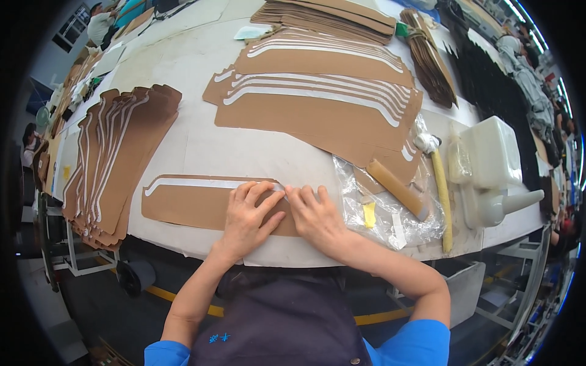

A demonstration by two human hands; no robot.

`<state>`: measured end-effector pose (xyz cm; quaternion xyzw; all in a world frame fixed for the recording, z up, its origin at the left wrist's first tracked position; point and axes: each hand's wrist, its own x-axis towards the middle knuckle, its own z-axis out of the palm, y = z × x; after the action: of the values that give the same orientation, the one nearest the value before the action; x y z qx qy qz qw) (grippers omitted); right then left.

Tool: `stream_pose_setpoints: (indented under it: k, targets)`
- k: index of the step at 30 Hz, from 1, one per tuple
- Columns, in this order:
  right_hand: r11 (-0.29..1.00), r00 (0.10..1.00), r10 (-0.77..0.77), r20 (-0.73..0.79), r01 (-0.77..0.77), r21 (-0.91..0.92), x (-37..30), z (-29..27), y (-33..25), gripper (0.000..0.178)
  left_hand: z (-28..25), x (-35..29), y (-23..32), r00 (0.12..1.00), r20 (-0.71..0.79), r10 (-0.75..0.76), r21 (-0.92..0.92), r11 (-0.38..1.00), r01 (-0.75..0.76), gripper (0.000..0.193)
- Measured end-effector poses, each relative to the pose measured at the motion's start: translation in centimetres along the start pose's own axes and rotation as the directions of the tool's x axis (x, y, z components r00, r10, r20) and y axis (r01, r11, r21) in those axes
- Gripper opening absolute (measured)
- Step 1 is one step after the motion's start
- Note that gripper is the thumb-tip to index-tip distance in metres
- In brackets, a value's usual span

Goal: Applying adhesive strips and folding/pressing edges of leather strap components on a workshop table.

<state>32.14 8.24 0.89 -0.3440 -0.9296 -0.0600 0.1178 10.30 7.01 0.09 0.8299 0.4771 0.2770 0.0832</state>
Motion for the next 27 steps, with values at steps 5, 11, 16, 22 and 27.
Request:
stream_pose_setpoints:
  k: [5,11,16,22,27]
  targets:
    - [0.997,0.998,-0.06,-0.023,0.059,-0.05,-0.7,-0.9,0.3,0.048,-0.1,0.1,-0.4,1.0,-0.012,-0.007,-0.05,0.999,0.006,0.043]
    - [0.991,0.989,-0.063,-0.135,0.078,0.108,0.0,-0.7,1.9,0.048,-0.9,-0.4,0.6,0.998,-0.042,-0.05,-0.08,0.996,0.046,0.043]
    - [0.995,0.986,0.038,-0.164,-0.022,0.102,-3.4,-4.2,3.0,0.043,-5.4,-2.5,-4.6,0.996,-0.058,-0.07,-0.107,0.992,0.063,0.046]
    - [0.969,0.99,0.121,-0.067,-0.103,0.224,-3.4,-6.9,4.1,0.033,-12.7,-4.9,-13.7,0.955,0.177,-0.236,0.039,0.972,0.233,0.064]
    - [0.867,0.994,-0.078,-0.073,0.104,0.488,7.5,-3.3,1.6,0.032,-13.7,-2.0,-16.0,0.879,0.406,-0.248,-0.033,0.958,0.286,0.051]
